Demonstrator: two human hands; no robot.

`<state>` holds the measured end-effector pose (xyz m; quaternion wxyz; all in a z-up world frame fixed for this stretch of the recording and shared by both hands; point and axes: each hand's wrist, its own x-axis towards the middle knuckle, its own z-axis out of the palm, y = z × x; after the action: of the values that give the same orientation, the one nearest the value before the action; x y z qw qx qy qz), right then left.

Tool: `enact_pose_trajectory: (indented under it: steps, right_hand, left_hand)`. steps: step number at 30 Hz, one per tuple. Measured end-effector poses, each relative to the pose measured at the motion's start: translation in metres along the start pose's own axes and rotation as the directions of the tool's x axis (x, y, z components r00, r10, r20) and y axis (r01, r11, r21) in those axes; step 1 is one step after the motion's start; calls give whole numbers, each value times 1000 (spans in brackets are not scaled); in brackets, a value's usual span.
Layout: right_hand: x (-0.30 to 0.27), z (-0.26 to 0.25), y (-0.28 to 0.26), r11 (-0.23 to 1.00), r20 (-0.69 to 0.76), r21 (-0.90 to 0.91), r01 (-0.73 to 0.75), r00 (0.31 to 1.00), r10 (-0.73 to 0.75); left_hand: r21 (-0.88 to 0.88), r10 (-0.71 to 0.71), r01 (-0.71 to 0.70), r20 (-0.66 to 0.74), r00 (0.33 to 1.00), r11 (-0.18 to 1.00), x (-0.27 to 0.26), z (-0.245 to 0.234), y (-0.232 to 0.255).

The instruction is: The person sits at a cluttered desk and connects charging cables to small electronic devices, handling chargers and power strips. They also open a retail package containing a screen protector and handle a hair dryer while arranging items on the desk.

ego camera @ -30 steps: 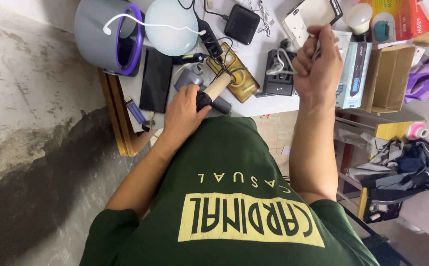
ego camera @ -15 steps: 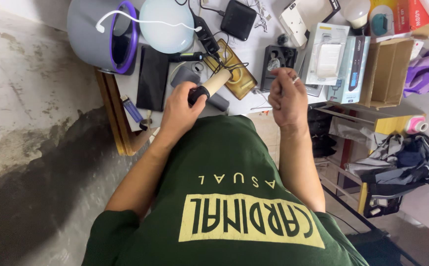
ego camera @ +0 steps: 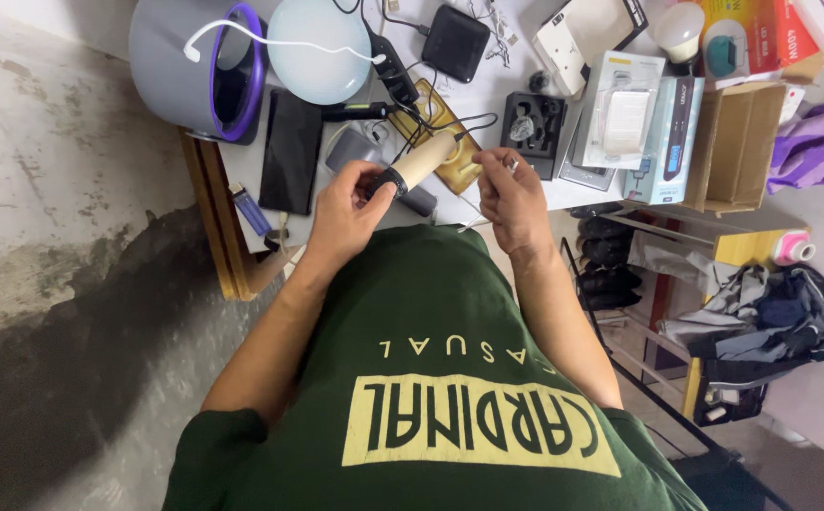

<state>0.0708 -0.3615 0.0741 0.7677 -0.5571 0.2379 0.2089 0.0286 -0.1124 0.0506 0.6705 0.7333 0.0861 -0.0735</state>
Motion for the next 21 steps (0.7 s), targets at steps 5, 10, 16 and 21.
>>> enact_pose_trajectory:
  steps: [5,10,16,21]
  right_hand:
    - [7,2,6,999,-12,-30,-41,999,41]
    - [11,1,11,997,-13,-16,-81,997,80]
    - [17,2,11,993,10,85,-88,996,87]
    - [18,6,4,989,48,135,-65,997,59]
  left_hand:
    - [-63,-25,27,37,999,998,-2,0,-4]
    - [-277,-167,190,104,980,942,-3,4,-4]
    - [-418,-246,312,204,947,853,-5,2,-5]
    - [-481,-279,392,291,915,784,-4,0,-7]
